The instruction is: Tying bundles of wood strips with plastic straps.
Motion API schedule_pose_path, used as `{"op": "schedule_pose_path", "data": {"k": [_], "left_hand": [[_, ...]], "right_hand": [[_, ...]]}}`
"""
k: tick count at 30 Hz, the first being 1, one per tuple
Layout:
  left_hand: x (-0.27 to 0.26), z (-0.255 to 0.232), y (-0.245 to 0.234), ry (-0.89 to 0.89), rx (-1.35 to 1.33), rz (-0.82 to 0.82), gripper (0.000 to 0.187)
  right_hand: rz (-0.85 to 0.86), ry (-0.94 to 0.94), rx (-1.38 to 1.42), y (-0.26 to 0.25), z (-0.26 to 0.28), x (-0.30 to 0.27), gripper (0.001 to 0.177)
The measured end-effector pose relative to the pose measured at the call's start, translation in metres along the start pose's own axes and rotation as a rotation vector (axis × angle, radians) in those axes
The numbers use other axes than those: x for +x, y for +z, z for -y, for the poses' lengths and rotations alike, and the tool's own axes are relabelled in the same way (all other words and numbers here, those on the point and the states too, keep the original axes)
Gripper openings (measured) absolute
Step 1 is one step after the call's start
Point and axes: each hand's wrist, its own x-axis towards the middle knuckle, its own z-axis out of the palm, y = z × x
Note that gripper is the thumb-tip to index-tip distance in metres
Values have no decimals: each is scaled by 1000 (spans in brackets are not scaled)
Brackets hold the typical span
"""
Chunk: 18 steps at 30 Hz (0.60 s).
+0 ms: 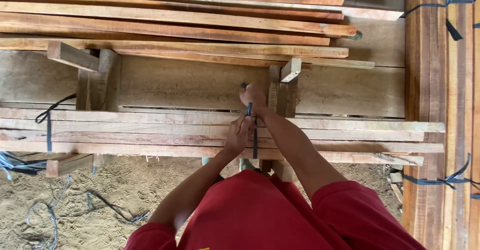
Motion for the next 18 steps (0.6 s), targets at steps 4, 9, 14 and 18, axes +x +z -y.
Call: {"op": "schedule_pose_path", "data": {"k": [4,9,14,18], "left_hand": [[3,-2,-2,-14,86,26,50],[2,36,-9,-44,86,62,51],[1,18,-9,3,133,88,53],[-3,36,-5,-96,152,110,52]], "right_hand": [[-13,-81,75,26,-21,16,36],[-84,-98,148,32,-13,14,30],[-290,-253,-20,11,6,8,36],[-294,-86,485,-26,2,6,47]]}}
